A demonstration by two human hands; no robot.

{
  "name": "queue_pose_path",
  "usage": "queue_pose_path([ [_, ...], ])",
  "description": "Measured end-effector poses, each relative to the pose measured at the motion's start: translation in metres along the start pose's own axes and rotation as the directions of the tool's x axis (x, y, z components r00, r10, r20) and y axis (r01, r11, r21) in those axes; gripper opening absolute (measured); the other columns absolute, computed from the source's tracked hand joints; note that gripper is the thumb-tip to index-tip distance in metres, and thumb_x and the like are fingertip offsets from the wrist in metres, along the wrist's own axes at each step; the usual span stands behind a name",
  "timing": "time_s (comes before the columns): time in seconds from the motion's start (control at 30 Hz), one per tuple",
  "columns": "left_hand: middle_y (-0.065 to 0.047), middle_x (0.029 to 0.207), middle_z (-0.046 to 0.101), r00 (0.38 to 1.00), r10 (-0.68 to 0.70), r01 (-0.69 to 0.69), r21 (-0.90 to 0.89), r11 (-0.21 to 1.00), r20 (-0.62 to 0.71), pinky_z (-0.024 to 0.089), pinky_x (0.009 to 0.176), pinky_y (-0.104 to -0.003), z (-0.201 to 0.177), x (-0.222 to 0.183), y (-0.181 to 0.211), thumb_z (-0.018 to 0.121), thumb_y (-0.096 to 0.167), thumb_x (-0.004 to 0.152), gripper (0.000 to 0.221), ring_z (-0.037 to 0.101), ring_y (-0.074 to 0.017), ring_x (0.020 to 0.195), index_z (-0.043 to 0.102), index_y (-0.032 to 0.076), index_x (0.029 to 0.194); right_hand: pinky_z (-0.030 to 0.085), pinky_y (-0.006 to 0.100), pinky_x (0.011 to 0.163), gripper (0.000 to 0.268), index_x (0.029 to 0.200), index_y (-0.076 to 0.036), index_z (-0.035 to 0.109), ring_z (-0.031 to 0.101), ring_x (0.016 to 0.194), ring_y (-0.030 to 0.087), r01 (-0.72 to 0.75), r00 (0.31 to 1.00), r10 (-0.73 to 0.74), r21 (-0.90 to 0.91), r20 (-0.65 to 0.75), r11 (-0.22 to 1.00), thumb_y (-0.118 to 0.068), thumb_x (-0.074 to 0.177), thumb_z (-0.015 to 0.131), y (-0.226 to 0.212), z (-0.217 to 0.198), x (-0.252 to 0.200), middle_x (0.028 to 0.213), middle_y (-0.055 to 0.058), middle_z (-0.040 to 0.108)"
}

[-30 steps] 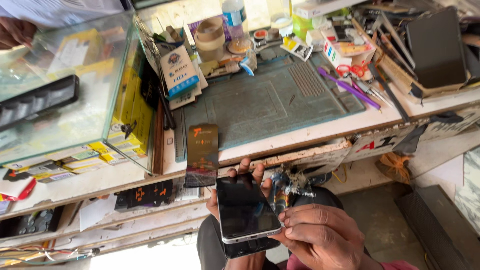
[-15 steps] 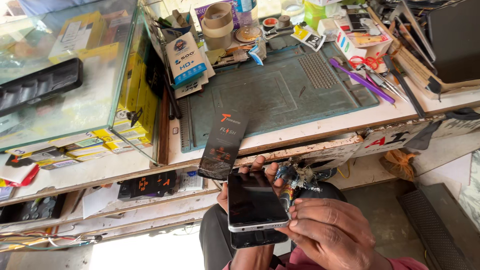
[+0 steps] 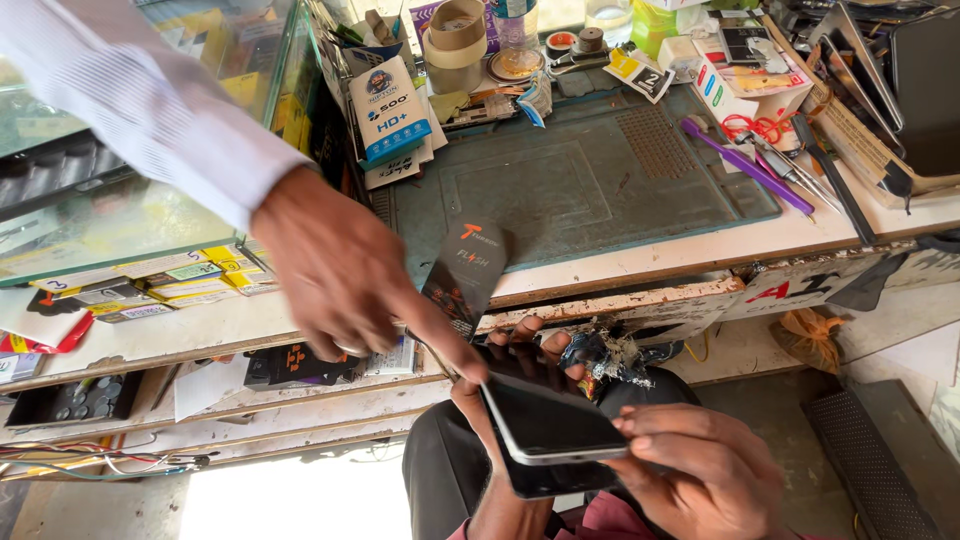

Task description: The person cleans a smartphone's back and camera area with a spray and a card, then wipes the surface with a cloth. They handle a phone case and a second phone, placing them on the workbench.

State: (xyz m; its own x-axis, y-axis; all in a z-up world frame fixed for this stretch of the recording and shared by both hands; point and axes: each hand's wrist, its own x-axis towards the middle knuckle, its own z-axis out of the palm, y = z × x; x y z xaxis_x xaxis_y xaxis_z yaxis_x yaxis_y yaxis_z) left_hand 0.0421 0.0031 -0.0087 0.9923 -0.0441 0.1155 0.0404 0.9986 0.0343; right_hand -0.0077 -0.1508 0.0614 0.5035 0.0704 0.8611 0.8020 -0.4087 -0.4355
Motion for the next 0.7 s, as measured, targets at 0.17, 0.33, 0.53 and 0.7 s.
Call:
queue_pose_path([
  [0.17,-0.016,0.114,0.067,0.988,-0.043,0.079,0.243,0.967,-0.149,0.06,0.075,-0.05,0.01,-0.002,0.003,0.041,0.055,0.094,0.058,0.071,-0.0353,0.094,0.056,0.01,0.128,0.065,0.033,0.08,0.029,0.102,-0.012,0.062,0.08,0.092,0.02,-0.104,0.995,0.104,-0.045,-0.009,0.994,-0.019,0.083,0.082,0.009,-0.01,-0.026,0.096,0.011,0.076],
  [0.33,-0.019,0.106,0.072,0.977,0.004,0.094,0.443,0.891,-0.215,0.063,0.073,-0.046,0.013,-0.006,0.0,0.039,0.067,0.092,0.073,0.074,-0.0348,0.082,0.055,0.007,0.131,0.064,0.033,0.079,0.027,0.1,-0.013,0.063,0.079,0.094,0.02,-0.156,0.988,0.157,-0.05,0.004,0.986,-0.019,0.082,0.082,0.018,-0.018,-0.042,0.097,0.011,0.076],
  [0.53,-0.019,0.113,0.071,0.996,0.019,0.021,0.456,0.89,-0.084,0.063,0.073,-0.042,0.001,-0.007,-0.003,0.046,0.086,0.08,0.098,0.075,-0.0344,0.087,0.05,0.006,0.136,0.068,0.033,0.08,0.028,0.097,-0.012,0.063,0.079,0.093,0.02,-0.146,0.989,0.147,-0.057,0.012,0.988,-0.02,0.08,0.084,0.016,-0.019,-0.035,0.097,0.01,0.075],
  [0.7,-0.017,0.111,0.07,0.997,0.014,0.026,0.493,0.87,-0.076,0.064,0.073,-0.042,0.0,-0.006,-0.002,0.045,0.087,0.077,0.101,0.075,-0.0332,0.087,0.047,0.006,0.137,0.067,0.033,0.086,0.03,0.098,-0.013,0.066,0.076,0.097,0.019,-0.11,0.992,0.113,-0.047,0.054,0.993,-0.024,0.076,0.086,0.005,-0.023,-0.019,0.099,0.004,0.072],
])
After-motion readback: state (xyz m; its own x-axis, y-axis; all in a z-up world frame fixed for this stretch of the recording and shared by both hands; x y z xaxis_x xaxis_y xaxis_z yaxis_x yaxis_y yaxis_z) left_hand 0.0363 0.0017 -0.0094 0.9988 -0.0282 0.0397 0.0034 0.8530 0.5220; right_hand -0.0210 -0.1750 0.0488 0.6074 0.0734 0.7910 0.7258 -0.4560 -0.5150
